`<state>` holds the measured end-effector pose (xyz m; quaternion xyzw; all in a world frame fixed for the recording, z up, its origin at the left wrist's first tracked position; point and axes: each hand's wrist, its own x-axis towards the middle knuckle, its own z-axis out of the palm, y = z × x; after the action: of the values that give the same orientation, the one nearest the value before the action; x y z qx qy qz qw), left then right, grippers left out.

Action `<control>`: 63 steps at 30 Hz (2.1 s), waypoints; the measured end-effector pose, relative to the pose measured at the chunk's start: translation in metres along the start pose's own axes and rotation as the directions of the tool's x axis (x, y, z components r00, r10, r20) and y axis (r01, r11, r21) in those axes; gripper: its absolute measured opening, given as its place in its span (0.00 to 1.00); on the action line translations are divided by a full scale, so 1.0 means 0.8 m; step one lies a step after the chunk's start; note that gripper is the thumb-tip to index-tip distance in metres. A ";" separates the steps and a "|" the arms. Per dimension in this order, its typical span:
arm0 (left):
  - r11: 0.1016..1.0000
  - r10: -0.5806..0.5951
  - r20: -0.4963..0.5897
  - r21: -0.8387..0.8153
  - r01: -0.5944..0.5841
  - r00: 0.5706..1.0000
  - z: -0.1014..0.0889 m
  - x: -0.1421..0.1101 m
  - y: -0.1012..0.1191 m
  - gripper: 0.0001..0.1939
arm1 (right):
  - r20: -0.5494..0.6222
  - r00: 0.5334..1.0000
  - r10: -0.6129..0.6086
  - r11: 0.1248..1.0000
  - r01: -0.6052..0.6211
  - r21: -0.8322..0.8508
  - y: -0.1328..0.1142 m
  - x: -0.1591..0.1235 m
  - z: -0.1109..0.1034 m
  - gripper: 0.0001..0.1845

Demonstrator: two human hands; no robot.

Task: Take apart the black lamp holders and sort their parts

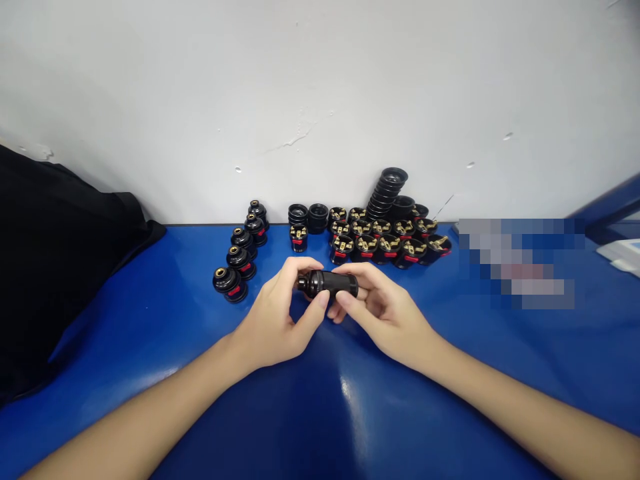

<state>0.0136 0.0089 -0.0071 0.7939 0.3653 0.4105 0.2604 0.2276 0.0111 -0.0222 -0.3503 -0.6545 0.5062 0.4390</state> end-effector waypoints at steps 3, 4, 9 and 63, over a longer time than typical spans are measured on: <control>1.000 0.015 0.006 0.013 -0.015 1.000 0.001 -0.001 -0.001 0.14 | 0.002 1.000 0.008 0.999 -0.008 -0.036 -0.001 0.000 -0.001 0.15; 1.000 0.010 -0.006 0.025 -0.009 1.000 0.001 -0.001 -0.001 0.14 | -0.003 1.000 -0.008 1.000 0.008 -0.023 -0.001 0.000 -0.001 0.14; 0.994 -0.080 -0.062 0.065 0.084 0.995 -0.001 0.003 -0.002 0.09 | 0.004 0.992 -0.128 0.990 0.127 0.057 0.003 0.000 -0.001 0.13; 0.790 0.097 -0.046 0.612 -0.049 0.994 -0.086 0.139 -0.025 0.09 | 0.161 0.891 -0.424 0.650 0.424 -0.630 -0.009 -0.009 -0.002 0.18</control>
<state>-0.0075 0.1173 0.0663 0.8330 0.4566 0.3100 -0.0390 0.2321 0.0033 -0.0168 -0.3179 -0.8517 0.1301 0.3957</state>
